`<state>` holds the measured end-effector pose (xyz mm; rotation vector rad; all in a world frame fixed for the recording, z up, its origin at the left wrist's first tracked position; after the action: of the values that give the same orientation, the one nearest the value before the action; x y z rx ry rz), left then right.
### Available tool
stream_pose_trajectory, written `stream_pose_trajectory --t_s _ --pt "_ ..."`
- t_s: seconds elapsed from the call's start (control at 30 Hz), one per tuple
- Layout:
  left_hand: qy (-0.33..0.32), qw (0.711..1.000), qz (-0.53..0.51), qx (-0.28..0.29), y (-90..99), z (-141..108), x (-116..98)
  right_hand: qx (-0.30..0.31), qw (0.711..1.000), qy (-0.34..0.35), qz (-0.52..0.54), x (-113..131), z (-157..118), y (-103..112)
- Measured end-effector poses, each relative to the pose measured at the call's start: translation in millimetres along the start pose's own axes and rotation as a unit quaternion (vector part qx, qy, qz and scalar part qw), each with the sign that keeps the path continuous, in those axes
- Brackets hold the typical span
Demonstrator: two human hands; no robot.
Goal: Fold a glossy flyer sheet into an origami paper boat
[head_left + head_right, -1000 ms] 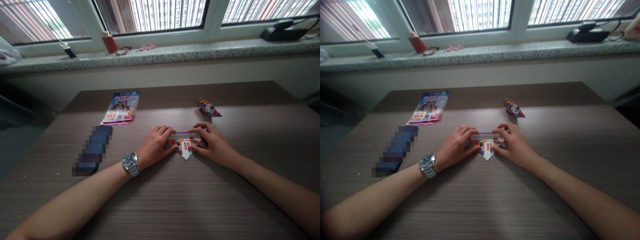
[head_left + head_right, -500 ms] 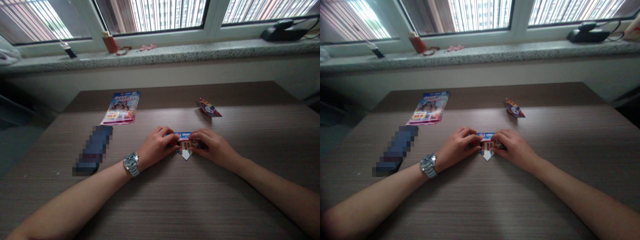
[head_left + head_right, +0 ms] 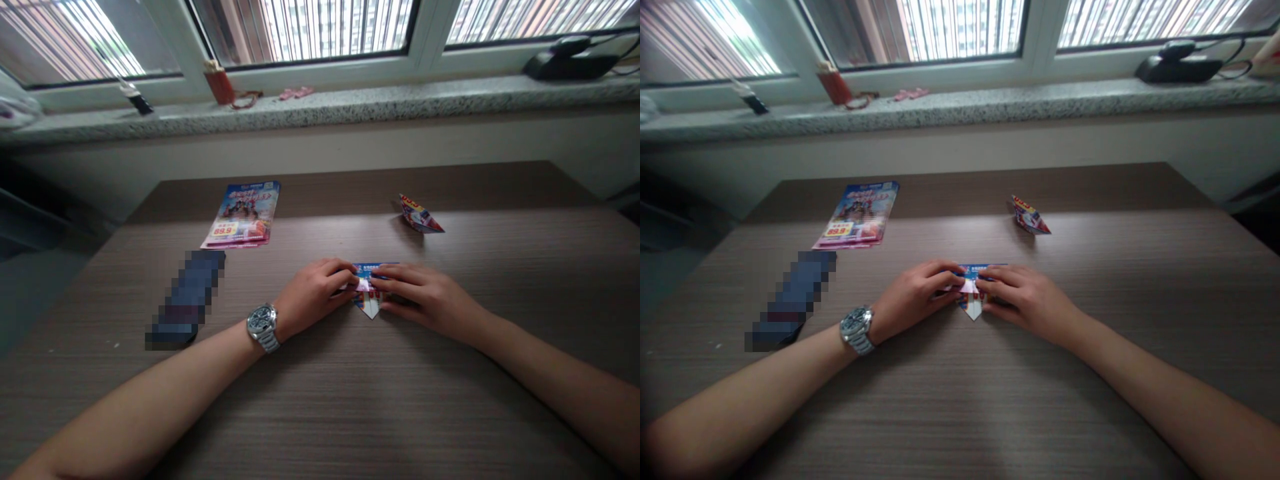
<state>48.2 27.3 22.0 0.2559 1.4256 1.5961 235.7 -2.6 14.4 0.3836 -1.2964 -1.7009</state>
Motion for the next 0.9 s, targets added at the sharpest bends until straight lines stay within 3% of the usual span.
stream_pose_trajectory --t_s 0.9 --pt "-0.065 0.997 0.038 0.027 0.0 -5.5 -6.3 0.035 0.999 0.028 -0.018 5.1 -0.1 0.4"
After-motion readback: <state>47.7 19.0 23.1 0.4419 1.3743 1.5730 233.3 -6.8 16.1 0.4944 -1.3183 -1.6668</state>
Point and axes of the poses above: each hand's wrist, its own z-axis towards the middle knuckle, its own y-axis out of the back of the hand, x = y × z, the point moved 6 cm from there along z, towards the middle knuckle, and after that the axes turned 5 degrees about y, right-handed, at the moved point
